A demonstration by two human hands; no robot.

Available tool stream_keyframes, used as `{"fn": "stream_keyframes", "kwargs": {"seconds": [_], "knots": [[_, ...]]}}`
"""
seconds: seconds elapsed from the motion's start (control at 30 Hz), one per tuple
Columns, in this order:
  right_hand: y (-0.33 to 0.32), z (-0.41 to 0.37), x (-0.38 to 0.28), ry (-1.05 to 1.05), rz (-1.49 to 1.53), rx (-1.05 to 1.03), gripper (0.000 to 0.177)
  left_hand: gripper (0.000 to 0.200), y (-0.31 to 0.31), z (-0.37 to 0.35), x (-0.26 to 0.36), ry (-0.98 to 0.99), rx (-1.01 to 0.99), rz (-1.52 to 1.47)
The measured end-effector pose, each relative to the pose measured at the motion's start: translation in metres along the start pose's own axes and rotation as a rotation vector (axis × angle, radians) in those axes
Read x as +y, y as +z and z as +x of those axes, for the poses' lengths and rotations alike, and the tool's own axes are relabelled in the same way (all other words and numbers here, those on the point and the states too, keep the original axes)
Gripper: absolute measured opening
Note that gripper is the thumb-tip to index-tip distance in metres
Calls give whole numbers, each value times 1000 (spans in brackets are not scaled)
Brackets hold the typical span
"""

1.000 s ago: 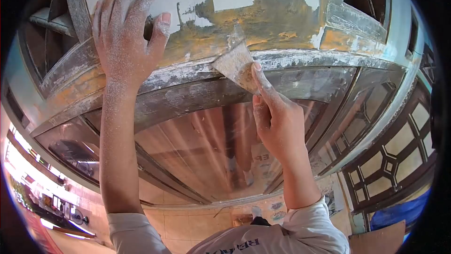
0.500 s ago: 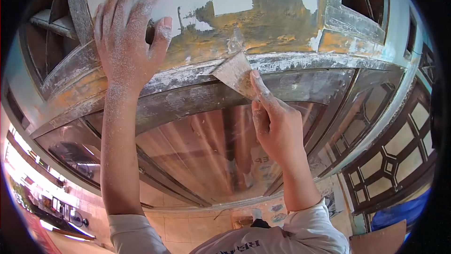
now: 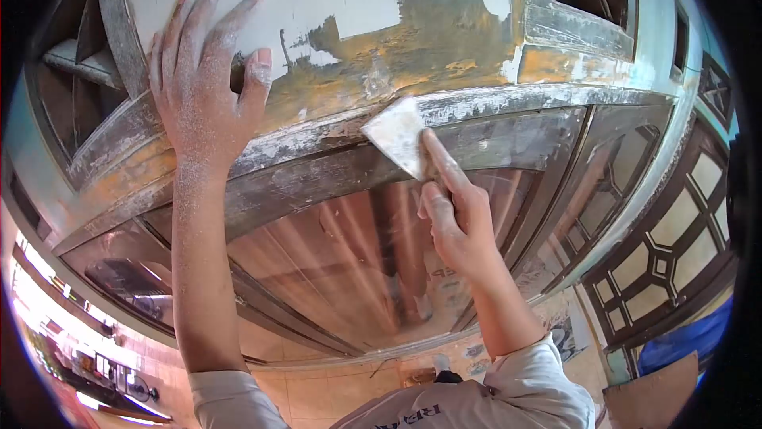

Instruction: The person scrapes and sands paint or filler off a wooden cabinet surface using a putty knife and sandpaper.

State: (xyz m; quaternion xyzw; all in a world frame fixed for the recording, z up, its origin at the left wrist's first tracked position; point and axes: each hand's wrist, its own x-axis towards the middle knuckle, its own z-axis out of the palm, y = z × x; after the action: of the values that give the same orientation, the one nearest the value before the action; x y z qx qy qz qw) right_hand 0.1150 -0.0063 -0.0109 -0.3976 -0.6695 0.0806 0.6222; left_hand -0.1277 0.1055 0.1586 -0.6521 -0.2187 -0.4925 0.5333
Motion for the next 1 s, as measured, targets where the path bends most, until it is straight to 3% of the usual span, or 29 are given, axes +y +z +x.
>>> {"fn": "stream_keyframes", "kwargs": {"seconds": [0.07,0.13,0.23,0.3,0.4,0.57,0.7,1.0], "knots": [[4,-7,-2,172,313,80,58,43,0,0,-2,-7,-5,10],[11,-6,3,195,364,100,56,43,1,-3,-4,19,-27,35],[20,-3,9,226,445,43,45,43,3,-3,-7,26,-16,7],[29,-2,9,267,697,10,30,42,1,-2,-3,14,-5,-7],[35,-1,7,371,874,-65,29,43,2,0,-3,3,17,-32],[33,26,-13,298,1001,-29,27,43,2,-2,-3,9,10,-20],[41,10,1,362,925,29,28,42,2,-1,-3,18,22,-23],[25,33,-10,271,907,91,29,41,0,-1,-4,19,22,-22]]}}
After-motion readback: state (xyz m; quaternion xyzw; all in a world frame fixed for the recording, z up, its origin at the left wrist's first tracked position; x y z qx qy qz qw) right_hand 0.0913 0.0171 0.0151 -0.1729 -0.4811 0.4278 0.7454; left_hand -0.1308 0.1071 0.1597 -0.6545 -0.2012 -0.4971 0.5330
